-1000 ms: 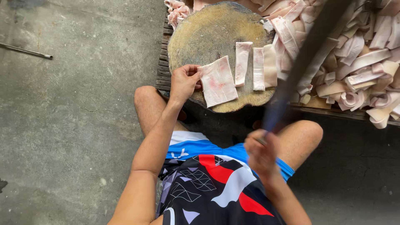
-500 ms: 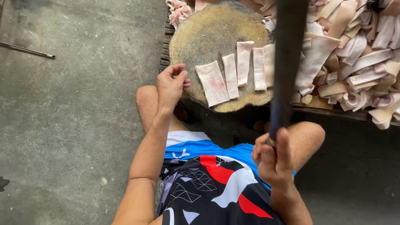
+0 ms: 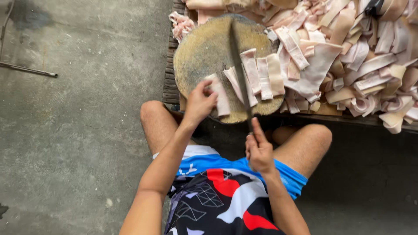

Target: The person sits on the floor and uses a large knife to slice sheets of pork skin into smaller strips on a round wooden cutting board. The person repeatedly picks up pieces of skin, cuts them, and places the resulting strips onto a pile.

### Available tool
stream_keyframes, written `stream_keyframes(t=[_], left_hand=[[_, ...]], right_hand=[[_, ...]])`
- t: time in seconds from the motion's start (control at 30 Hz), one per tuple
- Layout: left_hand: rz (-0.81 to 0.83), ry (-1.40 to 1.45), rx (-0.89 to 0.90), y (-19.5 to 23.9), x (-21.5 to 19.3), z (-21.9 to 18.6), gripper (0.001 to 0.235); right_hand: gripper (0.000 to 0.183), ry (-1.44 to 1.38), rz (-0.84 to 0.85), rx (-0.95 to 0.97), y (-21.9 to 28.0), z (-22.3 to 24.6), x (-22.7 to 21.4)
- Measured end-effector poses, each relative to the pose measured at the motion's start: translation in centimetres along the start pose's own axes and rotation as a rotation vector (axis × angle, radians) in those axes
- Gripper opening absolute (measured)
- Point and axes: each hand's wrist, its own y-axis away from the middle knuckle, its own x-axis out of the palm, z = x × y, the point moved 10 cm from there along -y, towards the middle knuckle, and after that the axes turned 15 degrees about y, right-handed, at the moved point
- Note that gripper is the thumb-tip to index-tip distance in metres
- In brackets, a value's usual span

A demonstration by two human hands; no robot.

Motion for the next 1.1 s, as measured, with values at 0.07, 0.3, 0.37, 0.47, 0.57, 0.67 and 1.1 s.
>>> stream_keyframes(t=[0.07, 0.3, 0.37, 0.47, 0.57, 0.67, 1.1], left_hand=[[0.114, 0.298, -0.020, -0.7, 4.5, -0.1, 0.053], [0.355, -0.481, 0.515, -2.0, 16.7, -8.1, 0.042], [0.445, -0.805, 0.939, -2.6, 21.8, -10.5, 0.050], [0.741, -0.889, 1.108, -5.4, 30.0, -10.8, 0.052], [1.110, -1.081, 0.811, -8.5, 34.0, -7.9, 0.058], [1.136, -1.417, 0.610, -10.6, 32.8, -6.6, 0.092], [1.262, -1.620, 0.717, -1.6, 21.3, -7.2, 0.142]], right_hand=[[0.069, -0.079, -0.075, -0.033, 1.9, 0.1, -2.3], [0.070, -0.274, -0.269, -0.142, 4.8, 1.3, -11.6], [0.068, -0.350, -0.308, -0.135, 4.9, 0.7, -13.0], [0.071, -0.372, -0.348, -0.121, 4.8, 0.1, -13.8], [0.065, -0.407, -0.368, -0.077, 4.2, -1.5, -14.0], [0.051, -0.465, -0.333, -0.065, 3.8, -3.1, -13.4], [0.054, -0.445, -0.197, -0.030, 2.1, -4.4, -10.0]])
